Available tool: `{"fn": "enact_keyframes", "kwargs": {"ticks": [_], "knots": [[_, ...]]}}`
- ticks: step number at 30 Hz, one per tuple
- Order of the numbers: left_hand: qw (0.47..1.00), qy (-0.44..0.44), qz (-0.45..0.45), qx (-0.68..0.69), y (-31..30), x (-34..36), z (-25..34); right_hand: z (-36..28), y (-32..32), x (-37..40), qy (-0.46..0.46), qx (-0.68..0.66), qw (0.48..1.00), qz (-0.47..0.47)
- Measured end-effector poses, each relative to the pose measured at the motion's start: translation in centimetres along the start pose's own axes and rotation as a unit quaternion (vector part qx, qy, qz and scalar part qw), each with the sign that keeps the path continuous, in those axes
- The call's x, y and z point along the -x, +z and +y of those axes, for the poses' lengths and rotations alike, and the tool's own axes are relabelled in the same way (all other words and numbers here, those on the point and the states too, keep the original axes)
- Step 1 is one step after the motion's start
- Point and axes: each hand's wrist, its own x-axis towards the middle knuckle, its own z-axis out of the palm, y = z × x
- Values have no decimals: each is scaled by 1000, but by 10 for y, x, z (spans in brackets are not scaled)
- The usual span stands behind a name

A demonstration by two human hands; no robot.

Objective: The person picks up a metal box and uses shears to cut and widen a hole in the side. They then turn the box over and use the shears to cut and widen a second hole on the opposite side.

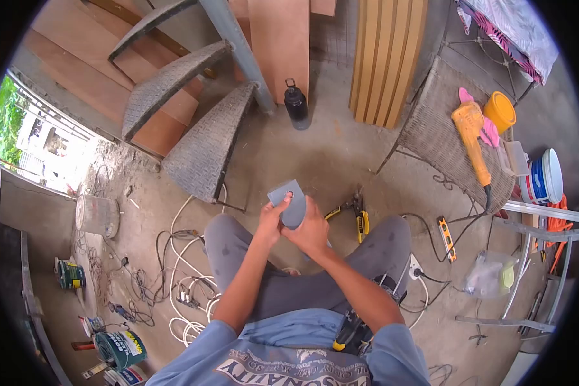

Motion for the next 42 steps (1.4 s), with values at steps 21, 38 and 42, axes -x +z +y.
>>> {"fn": "enact_keyframes", "kwargs": {"ticks": [21,38,42], "knots": [[997,32,27,-72,-42,-11,-40,20,14,13,85,33,987,-129],[999,-4,8,-51,-30,-5,-32,22,13,17,93,26,987,-131],[999,-9,-22,-38,-30,-4,-30,22,12,17,94,17,987,-129]]}}
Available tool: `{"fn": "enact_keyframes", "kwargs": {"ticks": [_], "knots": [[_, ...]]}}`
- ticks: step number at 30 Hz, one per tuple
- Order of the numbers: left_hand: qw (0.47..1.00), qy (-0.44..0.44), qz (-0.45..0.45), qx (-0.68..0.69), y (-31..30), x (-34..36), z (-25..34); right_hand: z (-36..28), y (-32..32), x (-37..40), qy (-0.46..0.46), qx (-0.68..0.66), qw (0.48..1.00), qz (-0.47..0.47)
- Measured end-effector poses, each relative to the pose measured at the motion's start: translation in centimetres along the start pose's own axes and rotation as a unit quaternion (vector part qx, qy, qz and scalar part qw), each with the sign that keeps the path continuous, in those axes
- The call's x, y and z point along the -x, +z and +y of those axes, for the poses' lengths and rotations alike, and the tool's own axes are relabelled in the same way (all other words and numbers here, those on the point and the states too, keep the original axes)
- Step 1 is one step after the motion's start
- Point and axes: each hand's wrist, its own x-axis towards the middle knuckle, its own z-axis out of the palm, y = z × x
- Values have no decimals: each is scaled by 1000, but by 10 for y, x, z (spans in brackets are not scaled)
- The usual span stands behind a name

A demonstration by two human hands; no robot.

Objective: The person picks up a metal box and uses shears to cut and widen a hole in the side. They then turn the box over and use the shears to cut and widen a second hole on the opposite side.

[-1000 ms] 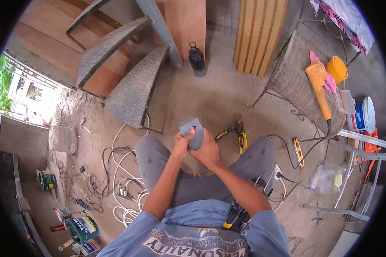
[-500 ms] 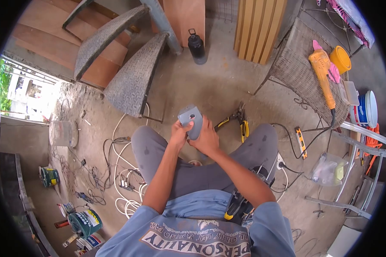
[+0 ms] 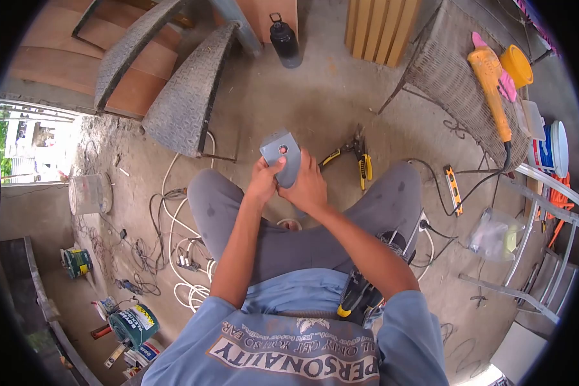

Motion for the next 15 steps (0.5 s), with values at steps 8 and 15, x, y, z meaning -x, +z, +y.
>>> {"fn": "enact_keyframes", "kwargs": {"ticks": [8,15], "knots": [[999,-21,-22,33,-4,3,4,-3,2,2,-10,16,1000,-2],[997,-30,-48,46,-7,0,5,-4,3,2,-11,26,1000,2]]}}
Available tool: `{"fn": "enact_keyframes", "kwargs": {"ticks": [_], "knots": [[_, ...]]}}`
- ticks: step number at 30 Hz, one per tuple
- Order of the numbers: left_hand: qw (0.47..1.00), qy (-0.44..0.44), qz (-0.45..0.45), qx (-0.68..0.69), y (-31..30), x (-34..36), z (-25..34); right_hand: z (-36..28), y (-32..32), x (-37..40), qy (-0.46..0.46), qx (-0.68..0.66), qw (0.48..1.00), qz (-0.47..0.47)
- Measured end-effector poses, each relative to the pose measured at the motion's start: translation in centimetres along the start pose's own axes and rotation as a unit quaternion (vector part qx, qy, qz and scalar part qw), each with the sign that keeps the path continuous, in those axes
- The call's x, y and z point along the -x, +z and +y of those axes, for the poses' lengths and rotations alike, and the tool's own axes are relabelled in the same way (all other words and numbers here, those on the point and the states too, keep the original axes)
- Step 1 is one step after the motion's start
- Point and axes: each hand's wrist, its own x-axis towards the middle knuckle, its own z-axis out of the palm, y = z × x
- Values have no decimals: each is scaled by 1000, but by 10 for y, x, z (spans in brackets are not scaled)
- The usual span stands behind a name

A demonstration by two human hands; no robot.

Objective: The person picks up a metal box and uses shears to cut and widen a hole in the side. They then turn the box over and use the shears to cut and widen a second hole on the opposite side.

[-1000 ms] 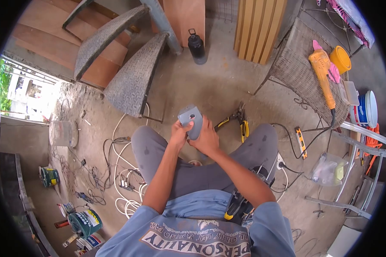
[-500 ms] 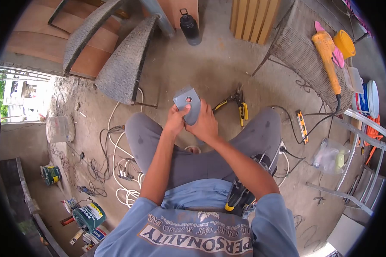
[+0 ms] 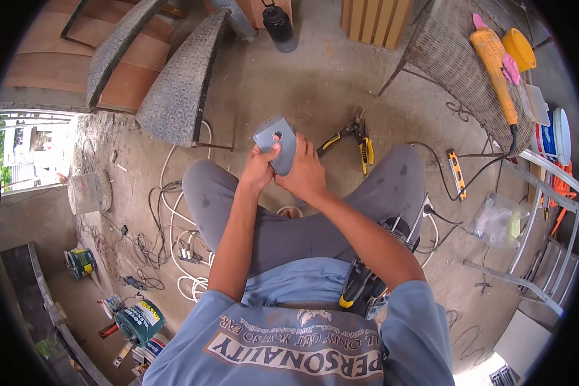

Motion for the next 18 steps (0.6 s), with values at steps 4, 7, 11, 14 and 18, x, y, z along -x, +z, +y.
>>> {"fn": "enact_keyframes", "kwargs": {"ticks": [4,7,11,14,18], "knots": [[1000,3,-1,-2,1,0,-1,0,-2,1,14,-3,1000,-9],[1000,10,9,-15,3,0,-3,2,0,1,10,-9,1000,1],[999,12,12,-36,2,0,-2,1,-2,1,19,-9,1000,-5],[980,-38,78,-180,-1,19,23,6,-1,0,16,-5,1000,-13],[811,67,49,-579,-29,38,67,12,-6,6,14,6,1000,12]]}}
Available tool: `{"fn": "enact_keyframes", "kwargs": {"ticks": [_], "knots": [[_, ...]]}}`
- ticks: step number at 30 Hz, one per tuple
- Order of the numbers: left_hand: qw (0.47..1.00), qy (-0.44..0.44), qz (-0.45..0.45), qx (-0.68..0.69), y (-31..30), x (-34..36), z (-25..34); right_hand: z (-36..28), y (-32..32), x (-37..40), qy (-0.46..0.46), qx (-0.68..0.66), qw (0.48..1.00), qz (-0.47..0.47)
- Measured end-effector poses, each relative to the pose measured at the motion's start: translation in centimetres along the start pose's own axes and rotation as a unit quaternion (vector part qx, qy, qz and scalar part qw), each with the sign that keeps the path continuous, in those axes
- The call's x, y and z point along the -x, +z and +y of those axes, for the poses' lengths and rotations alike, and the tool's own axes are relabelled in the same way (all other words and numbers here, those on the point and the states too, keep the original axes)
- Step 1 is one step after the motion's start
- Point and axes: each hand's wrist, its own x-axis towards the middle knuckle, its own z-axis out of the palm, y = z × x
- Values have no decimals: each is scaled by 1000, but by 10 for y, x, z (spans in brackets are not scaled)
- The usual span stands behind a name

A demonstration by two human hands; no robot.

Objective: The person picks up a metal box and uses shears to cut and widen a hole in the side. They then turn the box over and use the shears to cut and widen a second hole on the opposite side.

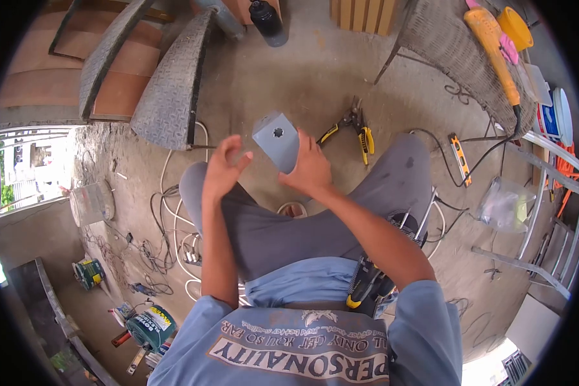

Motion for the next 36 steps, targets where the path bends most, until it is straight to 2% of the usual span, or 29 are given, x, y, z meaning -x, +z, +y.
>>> {"fn": "enact_keyframes", "kwargs": {"ticks": [2,4,5,6,7,10,15,20,21,22,33,36], "knots": [[999,28,13,-36,-15,-2,16,3,-8,-2,19,-6,1000,-16],[963,153,-33,-221,-23,-11,35,8,-15,-3,38,-10,999,-30],[962,154,-34,-222,-21,-17,37,12,-18,-3,16,-8,999,-34],[957,179,-74,-217,-17,-24,41,14,-23,-4,-6,-5,999,-36],[949,205,-114,-211,-13,-30,45,16,-27,-5,-4,-5,999,-32],[939,241,-146,-199,-1,-41,55,18,-37,-5,2,11,997,-72],[935,267,-197,-123,15,-50,54,7,-46,0,23,37,987,-153],[946,246,-207,-51,20,-50,47,16,-34,4,-11,15,992,-123],[943,266,-196,-31,23,-53,42,16,-34,4,-27,14,993,-111],[940,287,-184,-11,26,-57,38,16,-35,4,-25,14,993,-110],[941,300,-155,14,36,-56,29,17,-41,3,8,23,988,-153],[941,305,-141,49,38,-61,25,17,-38,4,0,14,991,-134]]}}
